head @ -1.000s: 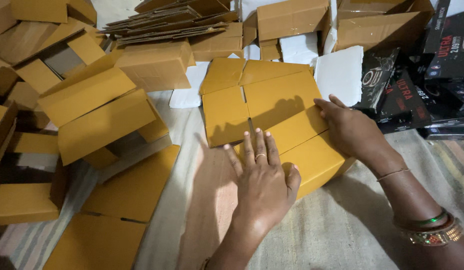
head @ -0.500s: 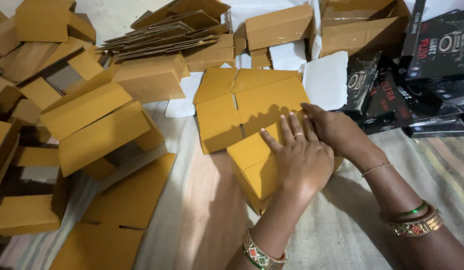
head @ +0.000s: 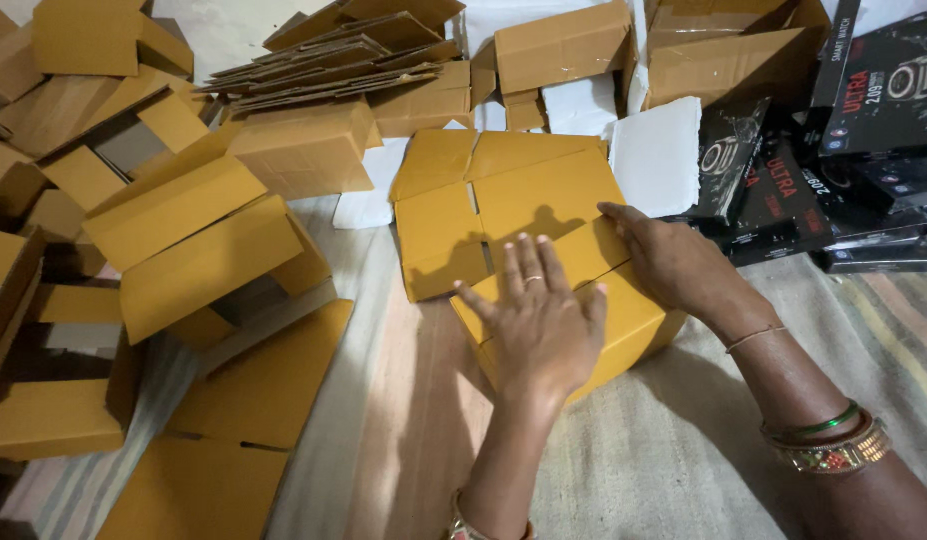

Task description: The person folds flat yellow cardboard mailing boxes into open boxes by hand, pressing the creases and folding the side panels, and stacks the finished boxes with a pile of already folded ones. They work through the boxes one at a time on a cloth-covered surface.

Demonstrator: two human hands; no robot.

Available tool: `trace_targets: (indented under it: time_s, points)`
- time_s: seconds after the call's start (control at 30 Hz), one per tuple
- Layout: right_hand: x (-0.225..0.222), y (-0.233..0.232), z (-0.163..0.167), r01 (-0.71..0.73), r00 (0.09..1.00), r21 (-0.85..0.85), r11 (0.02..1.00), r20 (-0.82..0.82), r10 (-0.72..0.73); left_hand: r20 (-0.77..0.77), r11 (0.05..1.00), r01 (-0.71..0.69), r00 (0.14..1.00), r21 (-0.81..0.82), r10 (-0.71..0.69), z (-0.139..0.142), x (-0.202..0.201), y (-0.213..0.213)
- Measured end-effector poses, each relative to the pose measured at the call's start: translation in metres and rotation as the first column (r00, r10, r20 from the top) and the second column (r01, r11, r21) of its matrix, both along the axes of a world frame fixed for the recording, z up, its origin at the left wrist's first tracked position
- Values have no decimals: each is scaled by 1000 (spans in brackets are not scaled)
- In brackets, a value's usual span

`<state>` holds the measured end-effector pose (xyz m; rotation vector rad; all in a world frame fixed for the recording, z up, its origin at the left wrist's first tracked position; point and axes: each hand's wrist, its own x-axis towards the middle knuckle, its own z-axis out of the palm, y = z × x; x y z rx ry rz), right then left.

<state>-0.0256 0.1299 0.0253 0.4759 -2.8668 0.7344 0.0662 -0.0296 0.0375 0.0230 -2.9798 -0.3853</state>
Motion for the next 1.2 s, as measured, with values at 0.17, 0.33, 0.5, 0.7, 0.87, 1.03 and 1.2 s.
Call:
trace_targets:
  time_s: [0.17, 0.33, 0.5, 0.7, 0.87, 1.03, 1.2]
  points:
    - [-5, 1, -1, -66, 995, -185, 980, 62, 79, 43, 996, -80, 996, 37, 79, -11, 3, -32]
    - [-4, 0, -8, -4, 997, -46, 999, -83, 0, -92, 993, -66, 993, 101, 76, -26, 0, -43]
    - [4, -14, -14, 68, 756, 316, 946, -636, 157, -138, 993, -76, 987, 85, 87, -29, 3, -41]
    - [31, -53, -21, -352, 827, 241, 905, -373, 421, -127, 995, -46, 990, 84, 56, -25, 6, -41]
    - [35, -51, -15, -357, 842, 262, 897, -325, 430, -83, 995, -41, 995, 94, 49, -22, 7, -42]
    - [22, -39, -15, -313, 862, 286, 906, -314, 397, -62, 992, -52, 996, 115, 60, -20, 7, -41]
    - [2, -13, -15, -279, 917, 166, 946, -245, 314, -102, 992, -60, 992, 113, 72, -24, 6, -40]
